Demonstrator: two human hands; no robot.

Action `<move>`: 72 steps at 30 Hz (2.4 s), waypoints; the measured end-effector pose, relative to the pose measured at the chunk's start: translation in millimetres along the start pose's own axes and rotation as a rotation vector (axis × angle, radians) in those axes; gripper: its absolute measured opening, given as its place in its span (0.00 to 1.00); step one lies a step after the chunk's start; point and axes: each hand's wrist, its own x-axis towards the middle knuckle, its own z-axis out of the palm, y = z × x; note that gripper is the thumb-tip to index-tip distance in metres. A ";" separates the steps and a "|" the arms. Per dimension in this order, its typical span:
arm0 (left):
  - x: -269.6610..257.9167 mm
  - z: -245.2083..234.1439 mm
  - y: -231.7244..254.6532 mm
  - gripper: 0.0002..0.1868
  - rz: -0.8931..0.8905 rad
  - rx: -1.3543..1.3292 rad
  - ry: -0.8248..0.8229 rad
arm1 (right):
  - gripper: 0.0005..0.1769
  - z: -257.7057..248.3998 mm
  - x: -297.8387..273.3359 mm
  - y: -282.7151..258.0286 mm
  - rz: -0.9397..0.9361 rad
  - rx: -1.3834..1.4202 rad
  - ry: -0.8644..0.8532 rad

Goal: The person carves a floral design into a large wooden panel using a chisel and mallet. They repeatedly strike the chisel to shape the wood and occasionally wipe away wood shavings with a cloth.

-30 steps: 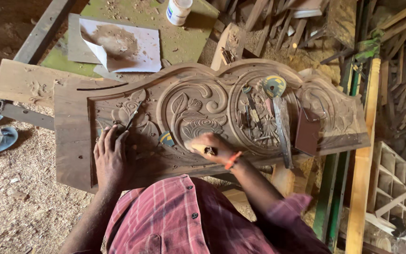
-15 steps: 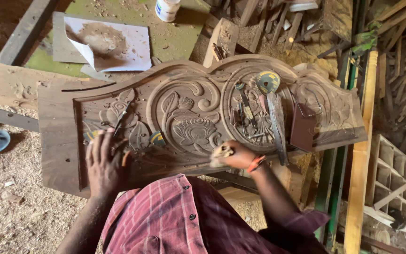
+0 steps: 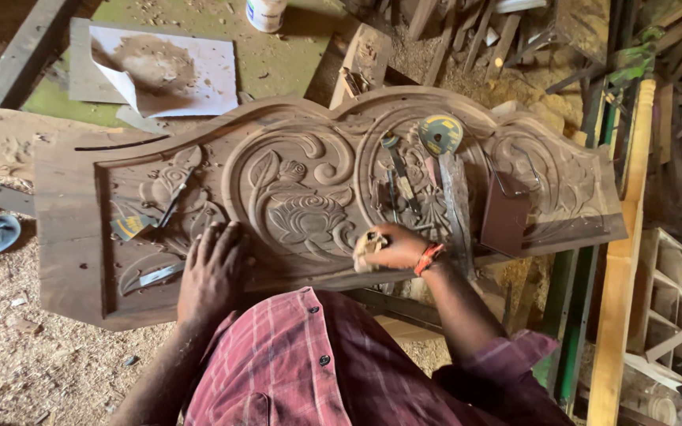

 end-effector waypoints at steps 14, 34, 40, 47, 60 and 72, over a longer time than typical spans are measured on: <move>-2.6 -3.0 10.7 0.26 -0.091 0.049 0.061 | 0.10 -8.3 13.5 6.2 -0.480 -0.326 0.261; -4.2 -9.1 27.4 0.22 -0.121 0.076 0.083 | 0.06 33.4 17.8 20.6 -0.457 -0.467 0.449; -1.9 -14.1 28.3 0.22 -0.116 0.049 0.089 | 0.09 42.5 36.4 8.8 -0.805 -0.175 0.382; -1.7 -6.9 23.7 0.22 -0.140 0.056 0.057 | 0.13 45.0 43.1 -5.7 -0.874 -0.364 0.075; -3.3 -10.4 25.8 0.22 -0.146 0.062 0.070 | 0.12 30.0 43.8 29.6 -0.769 -0.304 -0.078; -0.3 -8.5 31.5 0.17 -0.131 0.028 0.132 | 0.11 -18.8 41.8 32.8 -0.564 0.003 0.589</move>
